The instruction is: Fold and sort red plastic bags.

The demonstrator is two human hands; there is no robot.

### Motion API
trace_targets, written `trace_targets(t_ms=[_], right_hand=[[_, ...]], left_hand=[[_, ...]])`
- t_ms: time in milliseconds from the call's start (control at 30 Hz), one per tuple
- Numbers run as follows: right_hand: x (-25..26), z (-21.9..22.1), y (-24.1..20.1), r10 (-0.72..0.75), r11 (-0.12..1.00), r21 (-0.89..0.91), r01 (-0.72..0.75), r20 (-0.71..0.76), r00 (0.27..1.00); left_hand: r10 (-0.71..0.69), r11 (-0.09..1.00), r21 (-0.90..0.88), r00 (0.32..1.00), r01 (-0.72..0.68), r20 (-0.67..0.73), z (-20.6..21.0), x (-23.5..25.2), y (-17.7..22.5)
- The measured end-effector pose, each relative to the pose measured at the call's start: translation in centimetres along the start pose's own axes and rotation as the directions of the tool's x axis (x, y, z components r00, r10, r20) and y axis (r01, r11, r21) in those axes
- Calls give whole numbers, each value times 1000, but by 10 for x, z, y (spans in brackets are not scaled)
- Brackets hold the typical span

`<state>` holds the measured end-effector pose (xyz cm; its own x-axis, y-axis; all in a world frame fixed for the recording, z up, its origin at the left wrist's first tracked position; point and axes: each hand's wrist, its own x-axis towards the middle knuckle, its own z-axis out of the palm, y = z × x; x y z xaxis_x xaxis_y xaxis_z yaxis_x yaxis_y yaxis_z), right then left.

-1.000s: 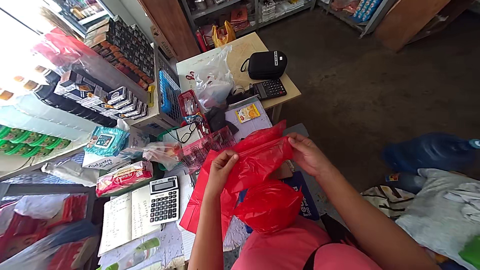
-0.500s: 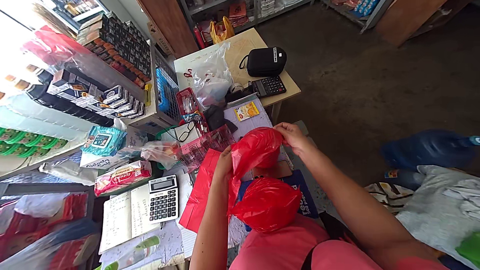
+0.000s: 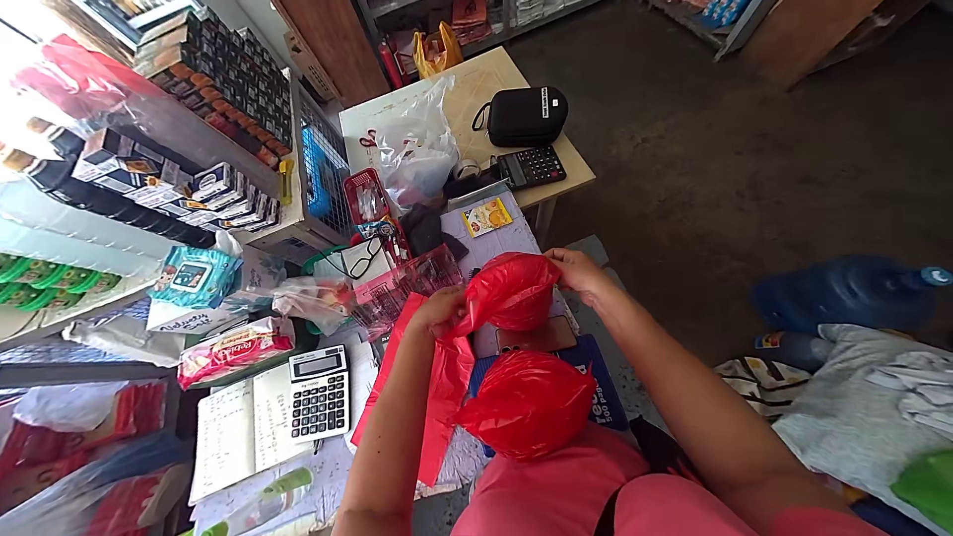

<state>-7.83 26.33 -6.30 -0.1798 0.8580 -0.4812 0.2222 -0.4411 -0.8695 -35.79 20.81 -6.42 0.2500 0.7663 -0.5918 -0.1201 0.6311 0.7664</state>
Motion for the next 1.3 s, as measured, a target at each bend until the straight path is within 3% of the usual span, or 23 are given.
trace_targets(t_ms=[100, 200, 267, 367, 433, 533, 600, 667, 767, 800, 900, 967, 1067, 1200, 1300], right_hand=[[4, 4, 8, -103, 991, -86, 101, -27, 994], [10, 3, 33, -143, 983, -119, 140, -11, 990], [14, 4, 43, -142, 987, -81, 141, -12, 990], [14, -3, 44, -238, 966, -110, 232, -43, 970], [9, -19, 39, -362, 921, -154, 357, -7, 932], [-7, -44, 23, -472, 855, -135, 501, 198, 859], [-15, -49, 9, -485, 840, -93, 534, 313, 817], [-16, -44, 0, -505, 839, -28, 543, 332, 797], [-4, -28, 14, -510, 859, 122, 497, 295, 808], [3, -24, 28, -472, 881, 135, 453, 295, 831], [15, -20, 64, -350, 936, 74, 345, 307, 885], [12, -24, 61, -341, 940, 77, 333, 306, 889], [-4, -32, 36, -414, 908, 195, 371, 280, 866], [-7, -31, 18, -484, 871, 245, 426, 285, 827], [13, -21, 51, -384, 923, 125, 363, 311, 869]], left_hand=[[50, 999, 14, 997, -49, -60, 12, 4, -8], [82, 995, 72, 964, -66, -251, 34, -17, -12], [177, 983, 97, 927, -153, -331, 49, -29, -15], [381, 921, 220, 862, -322, -333, 53, -37, -22], [480, 854, 380, 819, -355, -314, 46, -38, -21], [618, 728, 475, 773, -495, -142, 44, -71, -13], [676, 661, 463, 737, -590, -25, 29, -60, -25], [674, 686, 417, 736, -597, -56, 22, -31, -32], [739, 626, 431, 671, -650, -63, 19, 7, -40], [736, 623, 437, 675, -649, -45, 14, 19, -50], [636, 700, 424, 771, -574, -6, 5, 39, -84], [585, 771, 318, 811, -552, -11, 9, 32, -86], [613, 781, 163, 790, -603, -12, 13, 11, -71], [709, 692, 245, 704, -679, -50, 17, 11, -56], [677, 682, 390, 735, -619, -18, 8, 35, -79]])
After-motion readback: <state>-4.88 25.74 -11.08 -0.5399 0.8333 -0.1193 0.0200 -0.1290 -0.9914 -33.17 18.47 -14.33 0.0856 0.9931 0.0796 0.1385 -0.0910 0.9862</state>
